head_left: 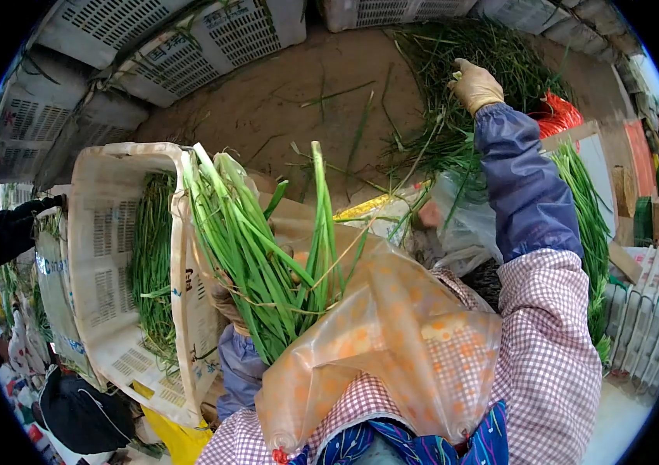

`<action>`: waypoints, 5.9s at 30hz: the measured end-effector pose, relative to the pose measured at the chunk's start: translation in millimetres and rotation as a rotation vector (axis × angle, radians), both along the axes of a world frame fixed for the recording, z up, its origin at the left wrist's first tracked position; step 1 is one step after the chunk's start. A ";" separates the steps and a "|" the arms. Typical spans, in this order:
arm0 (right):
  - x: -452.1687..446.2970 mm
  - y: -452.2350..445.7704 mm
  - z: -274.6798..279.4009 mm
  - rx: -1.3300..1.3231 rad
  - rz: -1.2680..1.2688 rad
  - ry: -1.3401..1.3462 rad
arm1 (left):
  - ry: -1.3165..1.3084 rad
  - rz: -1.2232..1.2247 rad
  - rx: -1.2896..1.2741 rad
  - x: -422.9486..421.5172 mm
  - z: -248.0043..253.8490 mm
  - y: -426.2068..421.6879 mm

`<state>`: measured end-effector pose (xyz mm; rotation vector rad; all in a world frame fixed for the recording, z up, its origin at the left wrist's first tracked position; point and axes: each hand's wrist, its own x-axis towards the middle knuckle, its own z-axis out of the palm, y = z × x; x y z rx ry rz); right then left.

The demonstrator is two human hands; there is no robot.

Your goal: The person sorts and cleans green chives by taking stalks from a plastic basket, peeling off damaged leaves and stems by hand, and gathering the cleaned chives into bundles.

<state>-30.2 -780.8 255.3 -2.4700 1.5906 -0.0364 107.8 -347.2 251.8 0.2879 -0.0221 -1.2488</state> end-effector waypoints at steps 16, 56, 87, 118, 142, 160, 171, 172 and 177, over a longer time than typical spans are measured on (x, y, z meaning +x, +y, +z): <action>58.1 165.3 25.4 1.635 0.467 -0.949 | 0.014 0.053 0.021 -3.6 -3.5 3.8; 45.7 165.8 40.2 1.230 0.257 -0.997 | 0.034 -0.053 0.007 -4.0 -8.9 -7.5; 21.7 66.2 3.5 0.368 0.040 -0.823 | 0.035 -0.011 0.189 -5.5 -27.2 -3.6; 16.7 104.2 0.6 0.101 0.225 -0.672 | 0.037 -0.055 0.015 -2.3 -5.9 -13.5; 26.0 131.5 79.4 0.768 0.514 -0.948 | -0.030 -0.035 0.128 -6.0 -14.1 -8.9; 29.6 181.1 48.2 1.570 0.168 -1.172 | 0.102 -0.069 -0.122 -4.4 8.7 -28.1; 44.7 190.9 34.4 1.587 0.171 -1.047 | 0.045 -0.161 -0.237 7.3 7.3 -29.1; 43.1 184.3 33.9 1.582 0.168 -1.048 | 0.049 -0.161 -0.252 9.1 7.1 -29.0; 15.8 90.1 10.9 1.020 0.050 -1.250 | 0.060 -0.153 -0.368 18.8 5.0 -27.8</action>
